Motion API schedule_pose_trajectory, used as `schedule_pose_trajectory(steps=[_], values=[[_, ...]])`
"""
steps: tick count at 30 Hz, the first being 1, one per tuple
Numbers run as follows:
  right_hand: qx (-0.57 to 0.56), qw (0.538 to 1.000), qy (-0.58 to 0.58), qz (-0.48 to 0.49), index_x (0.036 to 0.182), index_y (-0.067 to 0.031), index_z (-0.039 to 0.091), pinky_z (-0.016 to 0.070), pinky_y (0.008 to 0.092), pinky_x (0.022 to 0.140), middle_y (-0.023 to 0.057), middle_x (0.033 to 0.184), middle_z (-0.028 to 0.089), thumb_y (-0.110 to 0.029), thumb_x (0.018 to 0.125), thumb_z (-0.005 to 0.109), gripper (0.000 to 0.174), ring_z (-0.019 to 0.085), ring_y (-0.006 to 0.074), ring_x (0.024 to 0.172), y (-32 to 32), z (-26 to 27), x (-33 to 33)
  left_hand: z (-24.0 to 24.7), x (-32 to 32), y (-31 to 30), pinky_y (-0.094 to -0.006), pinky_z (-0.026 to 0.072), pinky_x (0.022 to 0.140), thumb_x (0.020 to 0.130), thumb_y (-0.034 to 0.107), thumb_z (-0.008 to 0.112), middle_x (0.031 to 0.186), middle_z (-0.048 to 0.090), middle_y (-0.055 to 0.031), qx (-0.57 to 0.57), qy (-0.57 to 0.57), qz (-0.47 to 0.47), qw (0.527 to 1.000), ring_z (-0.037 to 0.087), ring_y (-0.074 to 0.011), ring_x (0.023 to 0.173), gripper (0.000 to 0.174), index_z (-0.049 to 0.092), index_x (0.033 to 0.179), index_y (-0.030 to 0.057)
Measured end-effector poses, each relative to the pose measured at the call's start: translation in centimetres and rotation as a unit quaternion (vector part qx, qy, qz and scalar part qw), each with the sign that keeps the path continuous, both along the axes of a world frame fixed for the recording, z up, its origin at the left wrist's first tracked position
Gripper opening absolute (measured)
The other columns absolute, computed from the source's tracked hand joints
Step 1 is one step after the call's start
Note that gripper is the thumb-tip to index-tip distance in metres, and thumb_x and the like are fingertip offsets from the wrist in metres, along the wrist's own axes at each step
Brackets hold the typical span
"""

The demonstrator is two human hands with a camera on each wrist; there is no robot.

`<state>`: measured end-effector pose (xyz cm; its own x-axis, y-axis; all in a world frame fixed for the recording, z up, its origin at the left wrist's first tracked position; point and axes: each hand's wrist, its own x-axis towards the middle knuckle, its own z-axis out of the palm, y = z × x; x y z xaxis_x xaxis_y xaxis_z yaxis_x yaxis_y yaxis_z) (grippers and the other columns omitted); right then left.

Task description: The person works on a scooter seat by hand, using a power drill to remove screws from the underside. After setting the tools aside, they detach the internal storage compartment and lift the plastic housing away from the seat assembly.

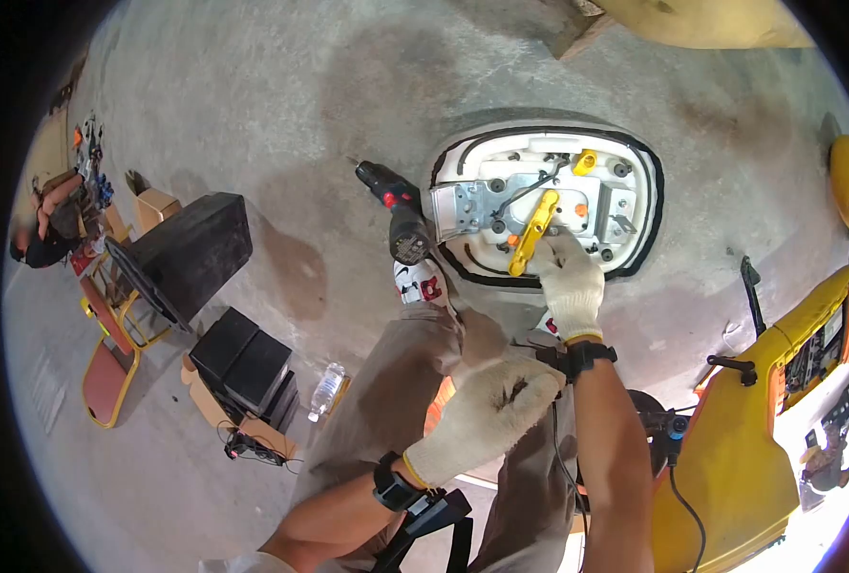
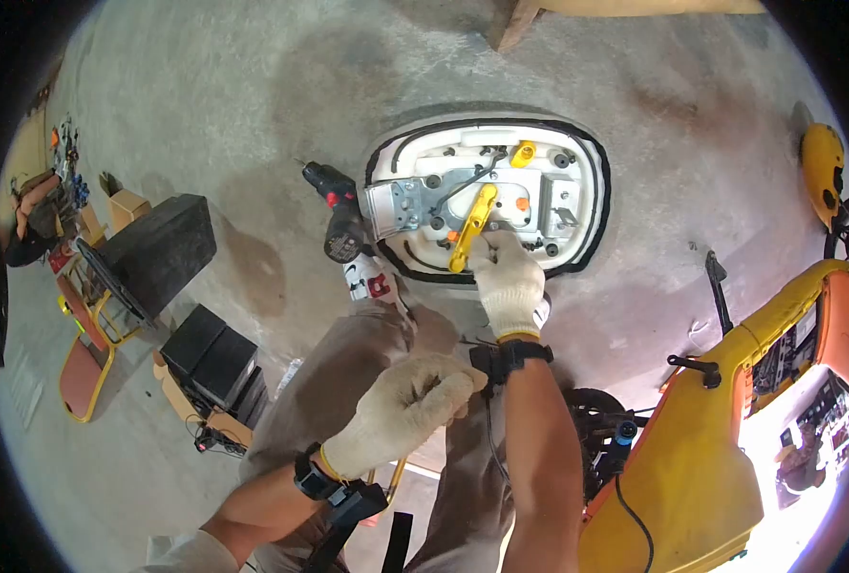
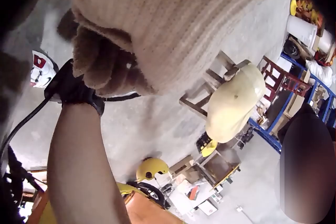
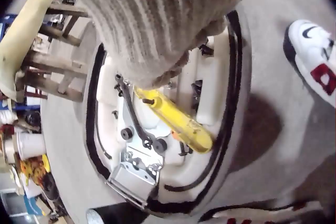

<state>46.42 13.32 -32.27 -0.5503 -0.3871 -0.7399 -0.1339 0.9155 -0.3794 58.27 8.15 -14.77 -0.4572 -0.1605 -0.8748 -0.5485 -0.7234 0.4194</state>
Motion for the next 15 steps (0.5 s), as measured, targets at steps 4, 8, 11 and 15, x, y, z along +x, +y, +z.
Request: schedule_pose_trajectory(steps=[4,8,11,15], values=[[-0.081,0.991,0.013,0.103,0.098,-0.0162,0.068,0.0525,0.0421,0.073,0.0115,0.09,0.069,-0.043,0.088,0.058,0.03,0.067,0.0331,0.082,-2.6,-0.8,1.2,0.3,-0.2,-0.4,-0.022,0.0458,0.065,0.1,0.026,0.056,0.084,0.061,-0.002,0.009,-0.023,-0.004,1.0,0.055,-0.0062,0.074,0.031,0.066,0.11,-0.0012],[-0.122,0.973,0.039,0.193,0.102,-0.0157,0.066,0.053,0.0442,0.072,0.0132,0.091,0.07,-0.036,0.092,0.053,0.026,0.067,0.0343,0.082,-4.8,-1.3,1.7,0.7,-0.2,-0.7,-0.022,0.0459,0.067,0.1,0.025,0.056,0.084,0.06,-0.0014,0.005,-0.022,-0.018,1.0,0.055,-0.0062,0.076,0.031,0.065,0.111,-0.0014],[0.015,0.961,0.023,0.274,0.098,-0.0143,0.064,0.0525,0.047,0.072,0.0141,0.09,0.069,-0.034,0.093,0.05,0.025,0.067,0.0355,0.083,-6.6,-0.3,1.6,0.7,0.4,-0.9,-0.022,0.0459,0.068,0.1,0.025,0.056,0.085,0.06,-0.0014,0.014,-0.025,-0.012,1.0,0.055,-0.0062,0.077,0.03,0.065,0.112,-0.0015],[0.044,0.964,0.022,0.262,0.1,-0.0124,0.063,0.052,0.0461,0.075,0.016,0.093,0.069,-0.037,0.091,0.052,0.028,0.067,0.0355,0.087,-6.4,0.0,1.3,0.6,0.7,-0.9,-0.0219,0.0457,0.069,0.1,0.025,0.056,0.086,0.06,-0.0014,0.008,-0.01,-0.005,1.0,0.054,-0.0063,0.078,0.031,0.064,0.113,-0.0019]])
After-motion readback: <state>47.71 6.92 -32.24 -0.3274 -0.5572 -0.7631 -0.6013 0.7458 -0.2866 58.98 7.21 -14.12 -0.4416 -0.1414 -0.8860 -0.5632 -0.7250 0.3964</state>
